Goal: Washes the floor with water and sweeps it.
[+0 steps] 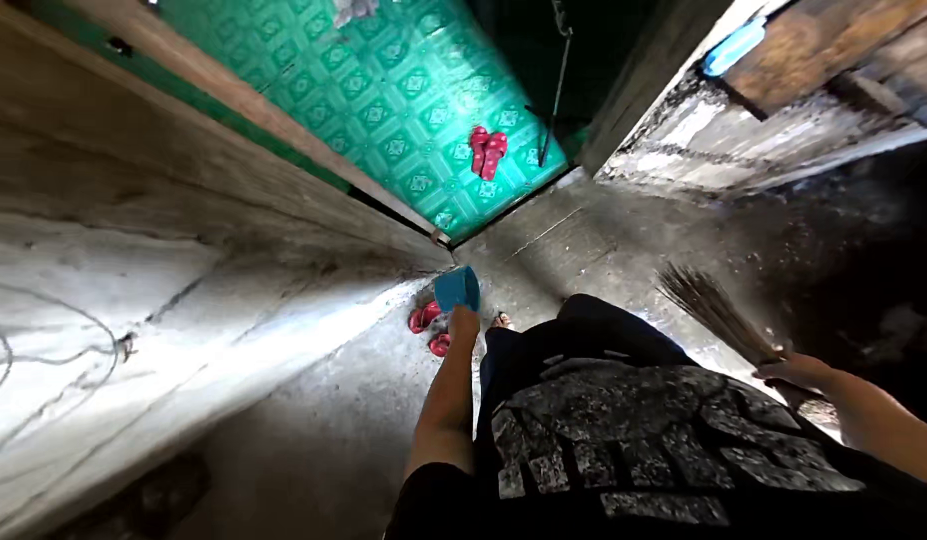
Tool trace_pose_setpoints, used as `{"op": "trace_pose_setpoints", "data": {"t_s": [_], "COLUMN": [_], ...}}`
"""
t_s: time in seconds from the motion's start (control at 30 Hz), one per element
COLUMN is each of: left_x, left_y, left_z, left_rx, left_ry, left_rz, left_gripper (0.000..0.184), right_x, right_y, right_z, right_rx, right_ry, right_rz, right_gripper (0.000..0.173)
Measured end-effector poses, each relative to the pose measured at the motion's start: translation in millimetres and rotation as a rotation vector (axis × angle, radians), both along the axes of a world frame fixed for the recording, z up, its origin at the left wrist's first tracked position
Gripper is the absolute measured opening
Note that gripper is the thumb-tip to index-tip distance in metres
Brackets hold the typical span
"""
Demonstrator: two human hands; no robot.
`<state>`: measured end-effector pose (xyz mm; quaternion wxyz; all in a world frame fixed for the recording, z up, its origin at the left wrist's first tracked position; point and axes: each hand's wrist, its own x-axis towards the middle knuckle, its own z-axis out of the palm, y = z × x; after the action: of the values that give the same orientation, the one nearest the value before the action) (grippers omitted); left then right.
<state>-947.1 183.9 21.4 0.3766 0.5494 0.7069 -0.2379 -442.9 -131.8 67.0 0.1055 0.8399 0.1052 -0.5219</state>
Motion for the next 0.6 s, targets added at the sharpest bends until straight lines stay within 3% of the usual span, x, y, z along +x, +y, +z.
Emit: {"op": "trace_pose_setpoints", "data": {"t_s": [0.33,0.6], "left_x": [-4.5,25.8], "left_y": [33.0,19.5], "left_z": [-19.8,-28.4], "left_rx": [-0.026,0.017], "left_ry": [0.005,0.068], "left_rz": [-0.317,-0.574], "left_gripper": [0.058,0.053], "right_x": [-149.4,-236.0], "right_y": [-103.7,-169.5], "right_z": [-2.3,-8.4], "right_rx": [0.036,0.044], "right_ry": [-0.004,0.035], "right_rz": [-0.359,-0.522], "right_gripper": [0.064,0.074]}}
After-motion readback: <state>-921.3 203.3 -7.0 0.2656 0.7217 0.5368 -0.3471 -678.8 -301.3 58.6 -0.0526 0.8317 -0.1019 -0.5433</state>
